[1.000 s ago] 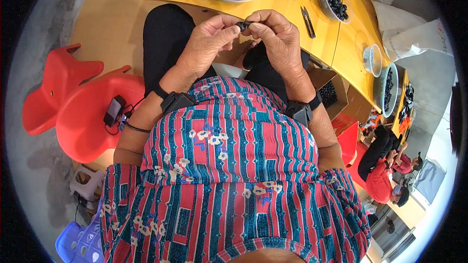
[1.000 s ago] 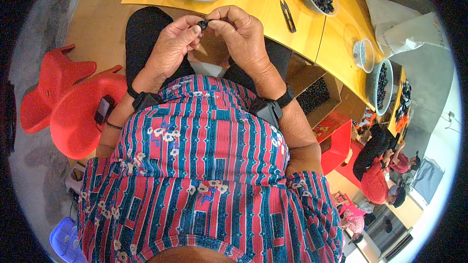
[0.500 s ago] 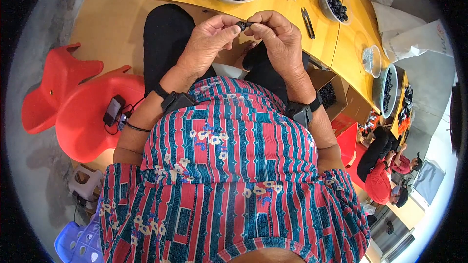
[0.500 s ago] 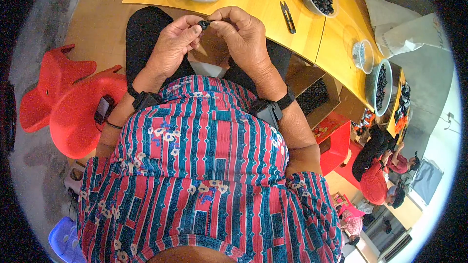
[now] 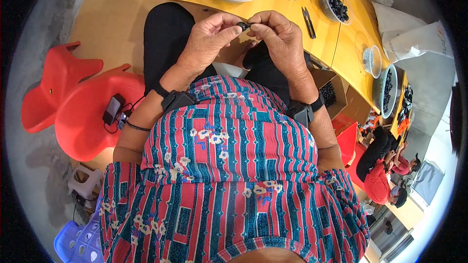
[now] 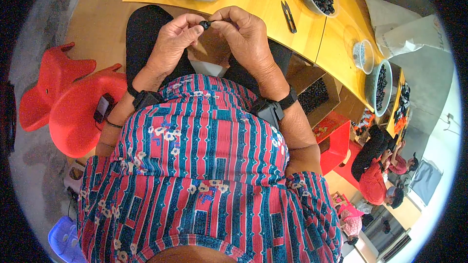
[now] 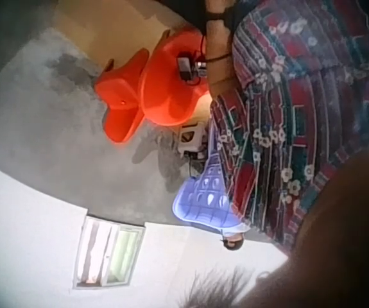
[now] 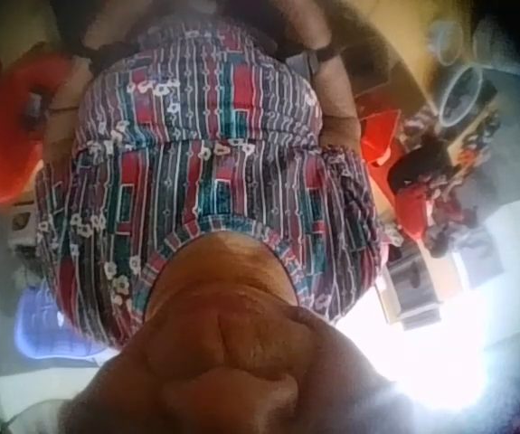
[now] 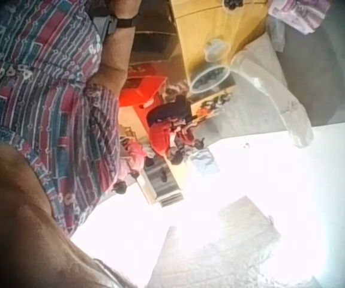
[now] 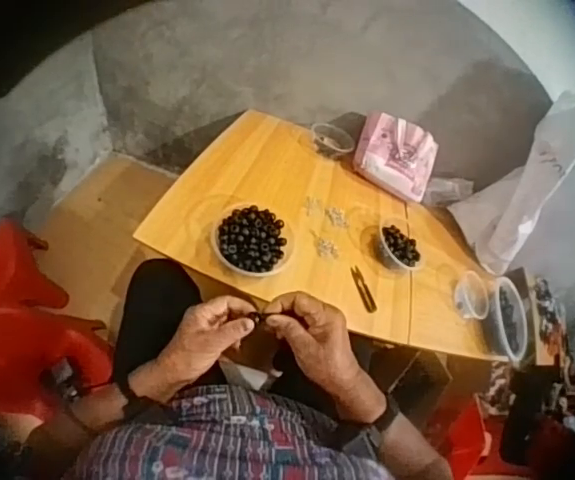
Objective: The person assembles small rubber rings with metal inserts by hand, taking both components from plastic containers and fitting them together.
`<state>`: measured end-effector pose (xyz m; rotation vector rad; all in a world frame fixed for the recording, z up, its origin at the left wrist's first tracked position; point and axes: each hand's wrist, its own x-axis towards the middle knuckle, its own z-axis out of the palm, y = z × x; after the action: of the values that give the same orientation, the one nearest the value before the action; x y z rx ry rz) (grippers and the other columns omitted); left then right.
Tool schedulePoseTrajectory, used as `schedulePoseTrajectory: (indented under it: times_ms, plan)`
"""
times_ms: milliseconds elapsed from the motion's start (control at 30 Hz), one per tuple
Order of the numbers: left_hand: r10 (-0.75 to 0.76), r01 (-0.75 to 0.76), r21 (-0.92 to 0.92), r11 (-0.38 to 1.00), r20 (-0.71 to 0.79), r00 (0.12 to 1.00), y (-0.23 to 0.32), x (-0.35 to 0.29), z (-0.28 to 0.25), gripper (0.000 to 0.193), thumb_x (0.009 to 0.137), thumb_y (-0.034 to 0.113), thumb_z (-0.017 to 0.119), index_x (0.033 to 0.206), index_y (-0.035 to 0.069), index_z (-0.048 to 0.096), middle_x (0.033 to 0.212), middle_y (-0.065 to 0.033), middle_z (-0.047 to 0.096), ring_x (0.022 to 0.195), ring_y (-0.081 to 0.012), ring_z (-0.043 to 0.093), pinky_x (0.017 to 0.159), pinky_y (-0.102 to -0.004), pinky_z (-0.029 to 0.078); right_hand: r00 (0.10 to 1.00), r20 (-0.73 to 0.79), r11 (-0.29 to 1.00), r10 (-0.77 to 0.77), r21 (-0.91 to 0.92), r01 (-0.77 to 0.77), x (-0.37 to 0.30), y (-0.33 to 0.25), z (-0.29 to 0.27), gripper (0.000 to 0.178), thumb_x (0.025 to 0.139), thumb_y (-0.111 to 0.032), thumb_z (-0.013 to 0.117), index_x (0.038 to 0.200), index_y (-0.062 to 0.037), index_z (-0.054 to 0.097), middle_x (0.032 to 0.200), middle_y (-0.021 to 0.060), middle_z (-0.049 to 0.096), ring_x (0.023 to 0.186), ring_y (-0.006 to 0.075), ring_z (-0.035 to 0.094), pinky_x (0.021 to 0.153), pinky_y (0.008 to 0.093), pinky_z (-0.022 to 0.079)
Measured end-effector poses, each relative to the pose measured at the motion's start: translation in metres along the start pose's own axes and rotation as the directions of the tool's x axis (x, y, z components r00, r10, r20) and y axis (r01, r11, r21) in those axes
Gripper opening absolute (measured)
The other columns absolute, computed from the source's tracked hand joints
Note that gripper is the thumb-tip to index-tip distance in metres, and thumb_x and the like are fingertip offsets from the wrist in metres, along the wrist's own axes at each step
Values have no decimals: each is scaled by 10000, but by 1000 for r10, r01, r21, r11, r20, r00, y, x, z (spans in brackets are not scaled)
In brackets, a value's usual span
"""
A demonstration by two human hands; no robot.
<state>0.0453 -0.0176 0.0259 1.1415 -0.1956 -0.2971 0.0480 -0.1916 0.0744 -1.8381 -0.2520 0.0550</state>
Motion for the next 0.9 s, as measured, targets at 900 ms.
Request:
schedulePoseTrajectory:
  times_ms: [900]
  plan:
    - [95, -99, 173, 980, 29, 995, -6, 4, -4, 236, 857, 120, 617, 1058, 3, 577, 897, 10, 569, 779, -37, 505, 657, -173, 421, 1000, 11, 996, 1, -85, 0, 2, 0, -2, 99, 805, -65, 617, 869, 11, 626, 740, 35, 638, 675, 67, 564, 625, 220, 475]
